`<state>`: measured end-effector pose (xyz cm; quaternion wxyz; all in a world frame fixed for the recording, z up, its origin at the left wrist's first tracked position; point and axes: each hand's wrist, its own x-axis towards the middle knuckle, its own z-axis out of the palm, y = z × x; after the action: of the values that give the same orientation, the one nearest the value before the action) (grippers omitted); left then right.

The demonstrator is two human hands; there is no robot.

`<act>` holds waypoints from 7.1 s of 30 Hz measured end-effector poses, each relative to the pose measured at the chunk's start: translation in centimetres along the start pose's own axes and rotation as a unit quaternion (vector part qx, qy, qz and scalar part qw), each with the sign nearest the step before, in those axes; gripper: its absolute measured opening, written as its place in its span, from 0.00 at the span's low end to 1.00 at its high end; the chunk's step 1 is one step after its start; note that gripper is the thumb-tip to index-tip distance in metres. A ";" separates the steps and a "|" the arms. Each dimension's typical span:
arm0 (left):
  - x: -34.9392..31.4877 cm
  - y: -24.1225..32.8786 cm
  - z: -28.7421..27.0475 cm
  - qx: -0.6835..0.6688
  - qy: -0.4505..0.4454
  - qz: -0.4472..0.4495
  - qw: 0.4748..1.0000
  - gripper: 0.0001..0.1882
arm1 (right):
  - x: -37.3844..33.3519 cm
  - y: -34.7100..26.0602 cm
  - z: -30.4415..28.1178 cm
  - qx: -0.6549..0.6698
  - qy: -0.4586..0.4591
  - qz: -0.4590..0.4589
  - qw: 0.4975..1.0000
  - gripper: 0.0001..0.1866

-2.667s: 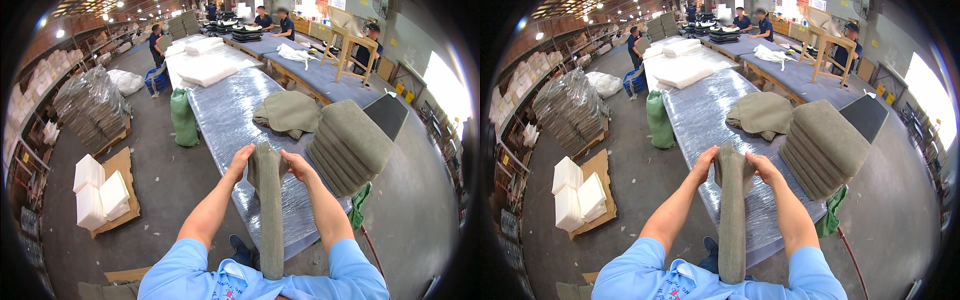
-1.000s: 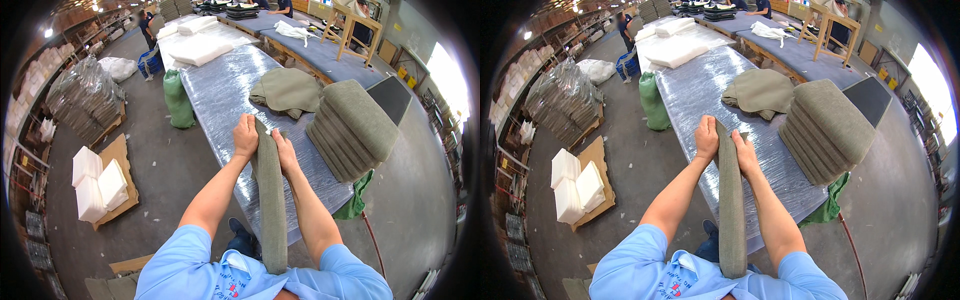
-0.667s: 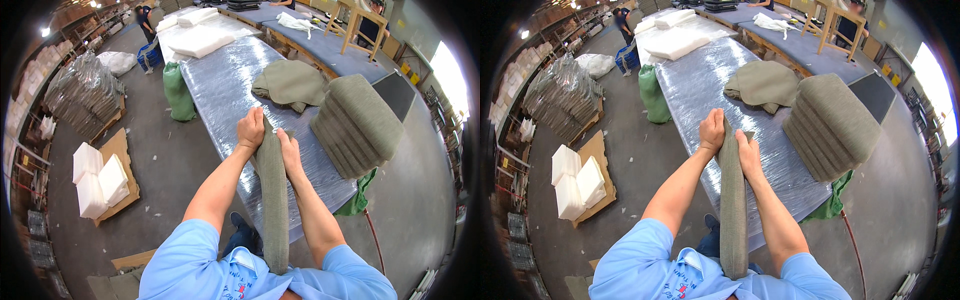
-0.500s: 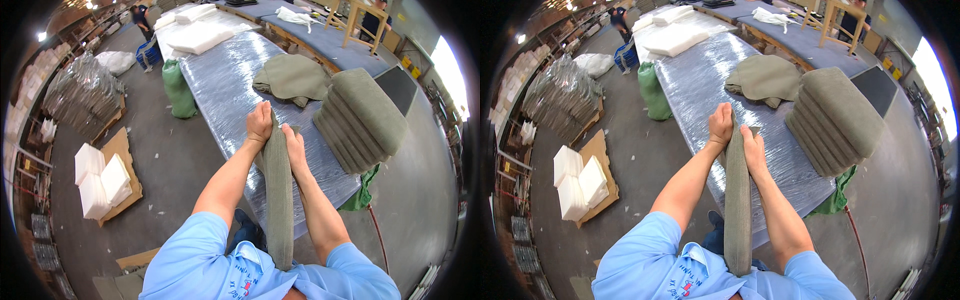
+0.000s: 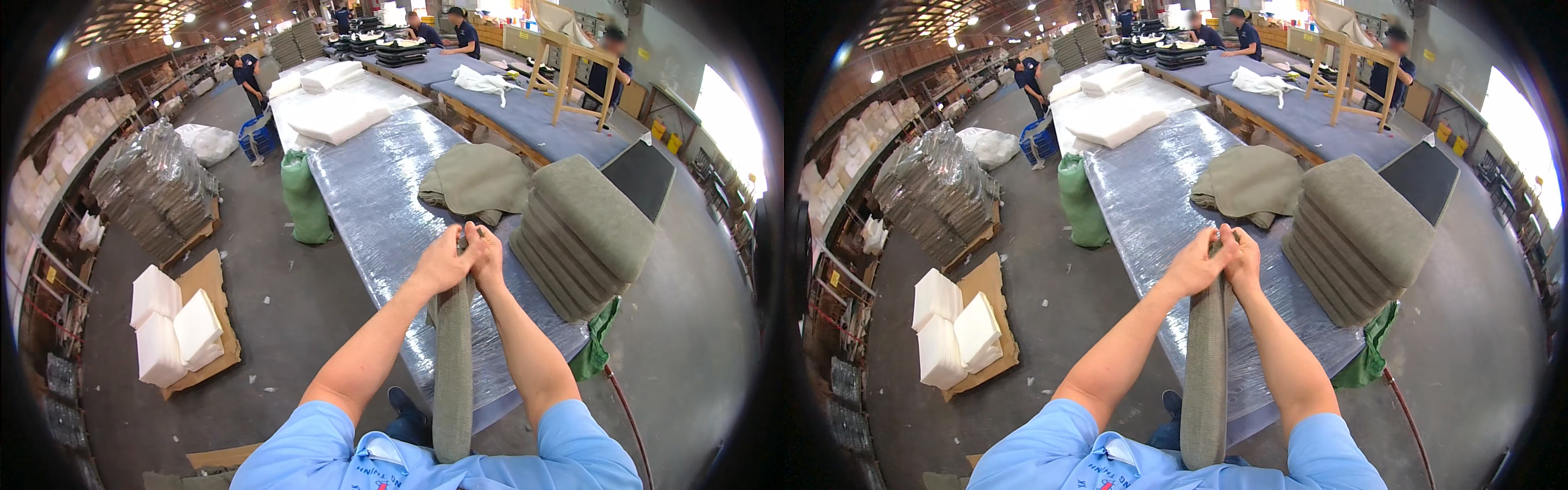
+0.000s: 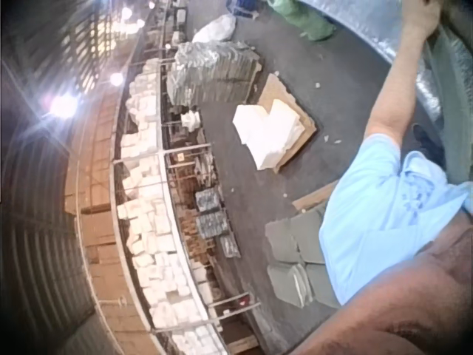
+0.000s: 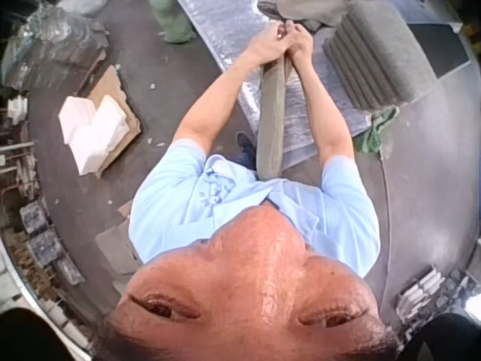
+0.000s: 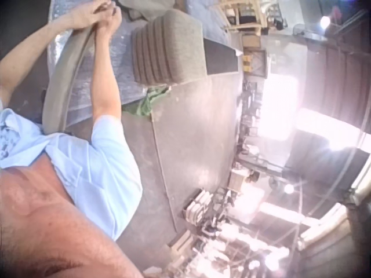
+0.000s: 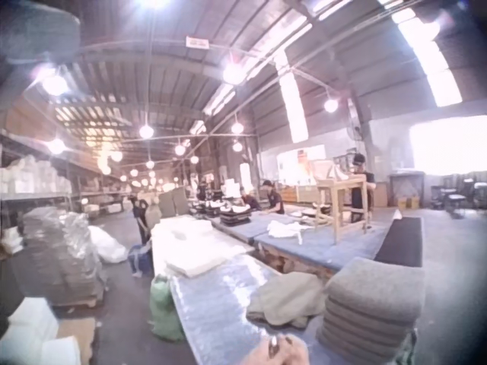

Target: The person folds green fabric pieces and stacks them on a table. Then they place white foam pads on the table, add loose white stuffing from a green bag onto the foam, and cover the foam with a white sheet. The person works by hand in a warehouse setting.

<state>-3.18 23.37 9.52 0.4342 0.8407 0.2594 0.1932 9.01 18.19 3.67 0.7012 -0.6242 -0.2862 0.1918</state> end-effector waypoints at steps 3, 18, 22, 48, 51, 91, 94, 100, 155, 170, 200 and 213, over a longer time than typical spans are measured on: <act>-1.2 0.7 0.9 0.036 0.006 -0.039 0.999 0.56 | 1.1 -1.1 0.1 -0.086 0.023 0.016 0.996 0.30; -0.6 0.3 1.1 0.034 -0.029 -0.030 0.999 0.68 | 3.6 -1.3 2.2 -0.312 0.014 -0.064 0.948 0.31; 0.1 -1.4 1.5 -0.067 -0.016 -0.023 0.997 0.61 | 3.8 -0.7 -0.3 -0.138 -0.025 -0.004 0.990 0.32; 1.4 -12.6 -2.4 -0.444 -0.159 -0.122 0.873 0.22 | -1.1 2.3 -7.3 0.116 -0.175 0.043 0.977 0.15; 1.3 -12.1 -4.7 -0.438 -0.142 -0.106 0.881 0.07 | -0.7 0.7 -4.7 0.102 -0.169 0.029 0.980 0.20; 10.3 -4.2 8.6 -0.056 0.192 0.022 0.980 0.29 | -1.8 1.9 -7.2 0.076 0.021 0.098 0.992 0.20; 8.7 -2.8 7.3 -0.043 0.082 0.062 0.994 0.31 | -0.7 2.0 -8.1 0.050 0.065 0.018 0.996 0.18; 3.3 3.5 7.1 -0.009 -0.099 -0.010 0.995 0.54 | 2.7 2.5 -8.8 0.138 0.079 -0.033 0.987 0.21; -26.3 -10.2 7.0 -0.554 -0.085 -0.370 0.741 0.26 | -5.8 -12.3 -10.2 0.091 -0.027 0.012 0.995 0.28; -25.6 -6.0 7.2 -0.325 -0.050 -0.019 0.944 0.49 | 1.6 0.9 -22.6 -0.183 0.162 0.121 0.962 0.35; -21.1 2.7 13.1 -0.300 -0.073 0.104 0.945 0.58 | -14.8 2.7 -14.3 0.242 0.090 0.194 0.946 0.41; -15.8 3.6 14.7 -0.538 -0.173 -0.049 0.823 0.41 | -18.6 0.0 -15.4 0.219 0.043 0.125 0.967 0.41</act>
<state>-6.63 2.84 2.87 0.8643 0.4794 0.0756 0.1320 4.70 -5.25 -0.22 0.8027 -0.4943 -0.1263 0.3088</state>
